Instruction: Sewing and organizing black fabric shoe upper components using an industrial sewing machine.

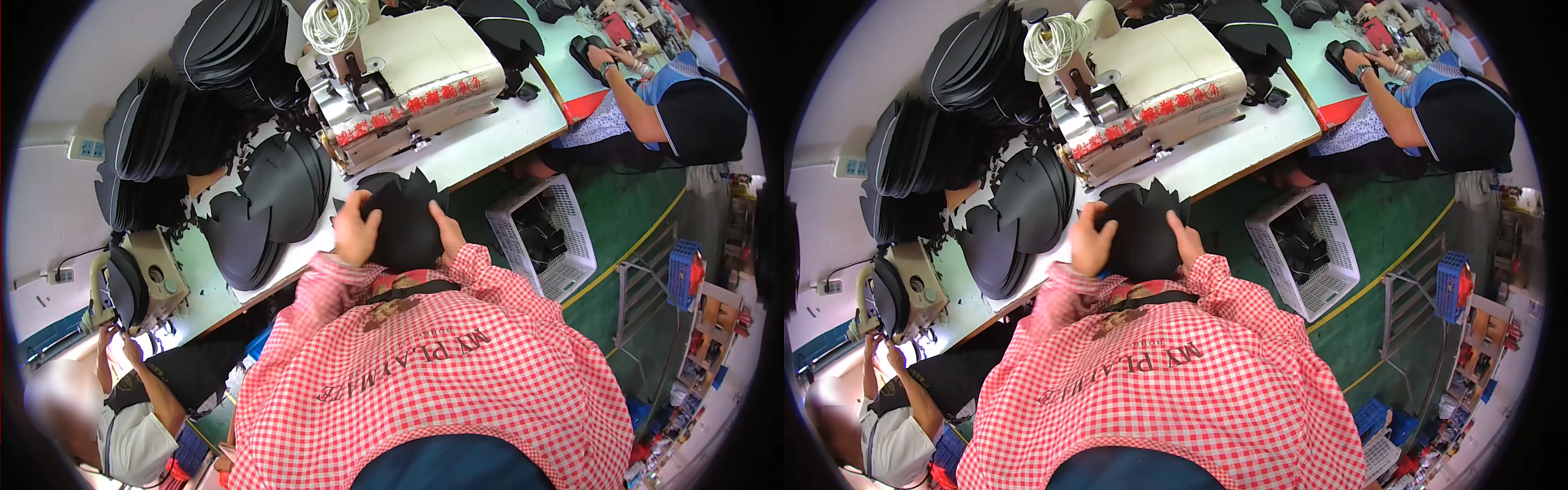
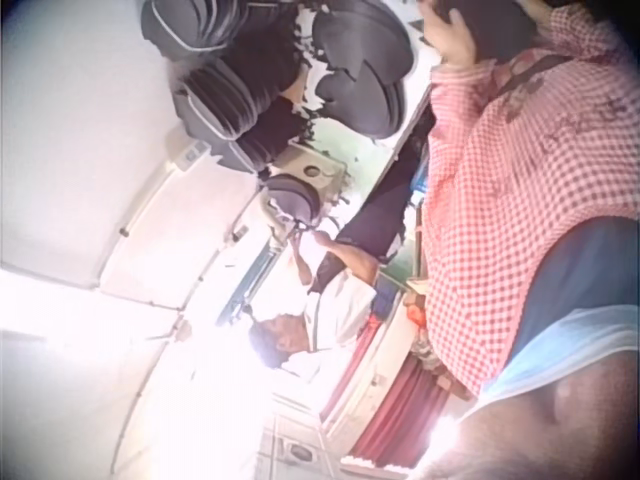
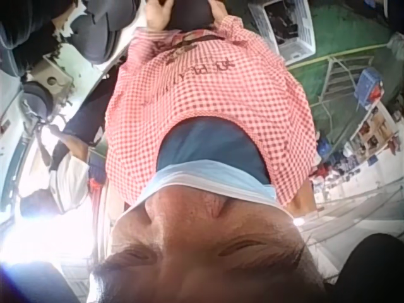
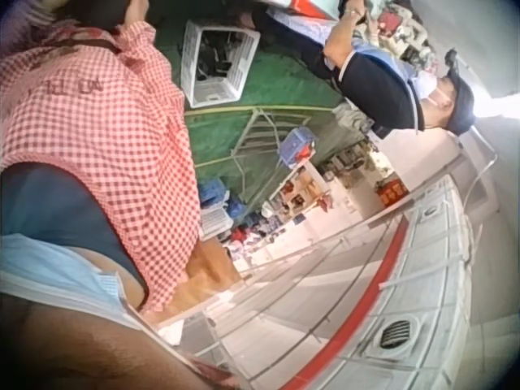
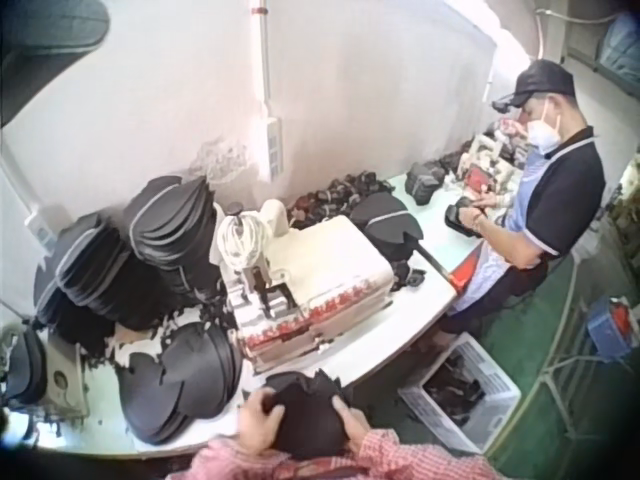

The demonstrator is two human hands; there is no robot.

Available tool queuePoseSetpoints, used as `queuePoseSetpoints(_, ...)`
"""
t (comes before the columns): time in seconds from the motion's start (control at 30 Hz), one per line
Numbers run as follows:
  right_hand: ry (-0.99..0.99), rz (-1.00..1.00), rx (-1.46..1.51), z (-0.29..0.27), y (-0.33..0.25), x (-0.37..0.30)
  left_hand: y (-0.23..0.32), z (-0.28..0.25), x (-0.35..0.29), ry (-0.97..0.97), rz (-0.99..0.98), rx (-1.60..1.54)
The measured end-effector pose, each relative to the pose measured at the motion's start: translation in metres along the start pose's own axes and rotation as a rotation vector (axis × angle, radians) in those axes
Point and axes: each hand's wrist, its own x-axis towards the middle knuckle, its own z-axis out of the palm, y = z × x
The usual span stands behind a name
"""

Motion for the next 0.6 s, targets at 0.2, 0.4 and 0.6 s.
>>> queuePoseSetpoints(0.2,0.052,-0.078,0.021,-0.017,0.008,0.015,-0.014,-0.182,0.082,-0.350,-0.107,-0.356)
queuePoseSetpoints(0.4,0.195,-0.173,-0.347,-0.010,0.029,0.047,-0.190,-0.218,0.110,-0.232,-0.033,0.332)
queuePoseSetpoints(0.6,0.206,-0.229,-0.486,0.008,0.009,0.011,-0.006,-0.068,0.062,-0.496,-0.537,-0.080)
